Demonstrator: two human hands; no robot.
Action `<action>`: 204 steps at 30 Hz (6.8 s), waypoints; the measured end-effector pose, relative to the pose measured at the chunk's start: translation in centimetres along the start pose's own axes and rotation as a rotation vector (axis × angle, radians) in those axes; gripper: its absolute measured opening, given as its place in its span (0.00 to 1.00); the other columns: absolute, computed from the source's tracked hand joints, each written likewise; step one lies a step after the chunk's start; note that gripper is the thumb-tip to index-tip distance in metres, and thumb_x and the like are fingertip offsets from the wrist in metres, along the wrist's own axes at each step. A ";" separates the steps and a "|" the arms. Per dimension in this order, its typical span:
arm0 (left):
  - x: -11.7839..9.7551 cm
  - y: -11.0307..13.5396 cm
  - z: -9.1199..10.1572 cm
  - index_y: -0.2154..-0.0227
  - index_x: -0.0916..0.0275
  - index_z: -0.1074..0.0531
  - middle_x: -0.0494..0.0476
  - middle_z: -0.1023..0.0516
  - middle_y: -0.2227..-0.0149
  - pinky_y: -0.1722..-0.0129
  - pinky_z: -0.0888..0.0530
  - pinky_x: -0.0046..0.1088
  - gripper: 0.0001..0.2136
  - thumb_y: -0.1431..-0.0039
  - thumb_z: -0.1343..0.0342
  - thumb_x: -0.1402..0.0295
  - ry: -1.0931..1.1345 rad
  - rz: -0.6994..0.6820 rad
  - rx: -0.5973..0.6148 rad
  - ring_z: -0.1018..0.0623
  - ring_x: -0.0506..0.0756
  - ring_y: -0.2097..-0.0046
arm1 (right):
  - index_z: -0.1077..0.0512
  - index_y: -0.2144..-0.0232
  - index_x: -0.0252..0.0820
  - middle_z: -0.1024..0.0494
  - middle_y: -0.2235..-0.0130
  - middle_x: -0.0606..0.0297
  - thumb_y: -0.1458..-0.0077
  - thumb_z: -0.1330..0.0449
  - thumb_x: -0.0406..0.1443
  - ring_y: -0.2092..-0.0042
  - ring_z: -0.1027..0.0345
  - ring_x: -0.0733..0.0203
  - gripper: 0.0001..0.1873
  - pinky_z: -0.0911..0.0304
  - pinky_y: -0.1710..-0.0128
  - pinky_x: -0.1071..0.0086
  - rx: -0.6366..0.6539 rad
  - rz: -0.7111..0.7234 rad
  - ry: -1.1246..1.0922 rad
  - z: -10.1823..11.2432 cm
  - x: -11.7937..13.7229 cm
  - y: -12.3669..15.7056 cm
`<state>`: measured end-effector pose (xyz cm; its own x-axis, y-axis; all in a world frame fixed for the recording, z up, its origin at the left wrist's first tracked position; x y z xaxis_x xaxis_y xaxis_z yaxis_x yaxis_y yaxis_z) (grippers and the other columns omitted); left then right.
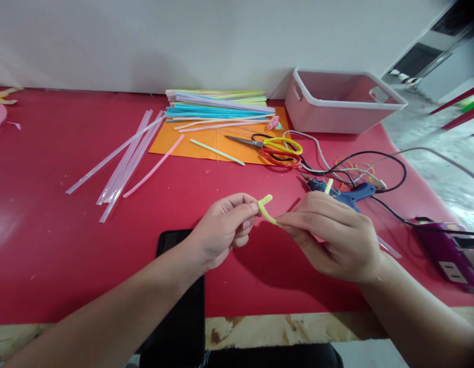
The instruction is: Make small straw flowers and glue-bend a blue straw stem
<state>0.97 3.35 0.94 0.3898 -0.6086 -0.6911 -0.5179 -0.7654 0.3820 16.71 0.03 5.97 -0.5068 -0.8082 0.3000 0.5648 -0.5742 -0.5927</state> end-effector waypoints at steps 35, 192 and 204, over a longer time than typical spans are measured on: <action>-0.6 9.8 2.7 0.37 0.69 0.40 0.78 0.34 0.41 0.58 0.24 0.51 0.29 0.41 0.48 0.64 -2.276 -0.320 -0.501 0.29 0.74 0.47 | 0.27 0.67 0.43 0.24 0.71 0.62 0.39 0.43 0.29 0.67 0.30 0.59 0.06 0.35 0.68 0.66 -0.232 -0.227 0.176 0.3 -2.7 0.3; -0.9 8.1 1.1 0.40 0.65 0.38 0.75 0.46 0.30 0.65 0.23 0.48 0.24 0.40 0.58 0.66 -2.247 0.080 -0.218 0.35 0.76 0.39 | 0.28 0.68 0.45 0.22 0.73 0.66 0.36 0.43 0.34 0.72 0.29 0.64 0.07 0.39 0.73 0.70 -0.167 -0.303 0.161 -0.2 -1.8 0.3; -9.6 7.1 3.4 0.48 0.64 0.32 0.70 0.27 0.46 0.42 0.32 0.51 0.17 0.36 0.51 0.64 -1.968 -0.514 -0.529 0.29 0.69 0.41 | 0.28 0.70 0.43 0.22 0.74 0.66 0.37 0.42 0.34 0.73 0.30 0.63 0.08 0.38 0.71 0.70 -0.157 -0.276 0.138 -0.5 -1.7 0.3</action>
<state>-9.00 4.45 8.17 -0.9202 0.3281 -0.2133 -0.2987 -0.9410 -0.1587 17.41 1.32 4.88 -0.7157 -0.5940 0.3674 0.2929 -0.7329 -0.6141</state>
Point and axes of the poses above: each hand's wrist, its own y-axis away from the middle knuckle, its own z-axis out of the back of the hand, x = y × z, the point moved 4 cm from there along -y, towards the middle knuckle
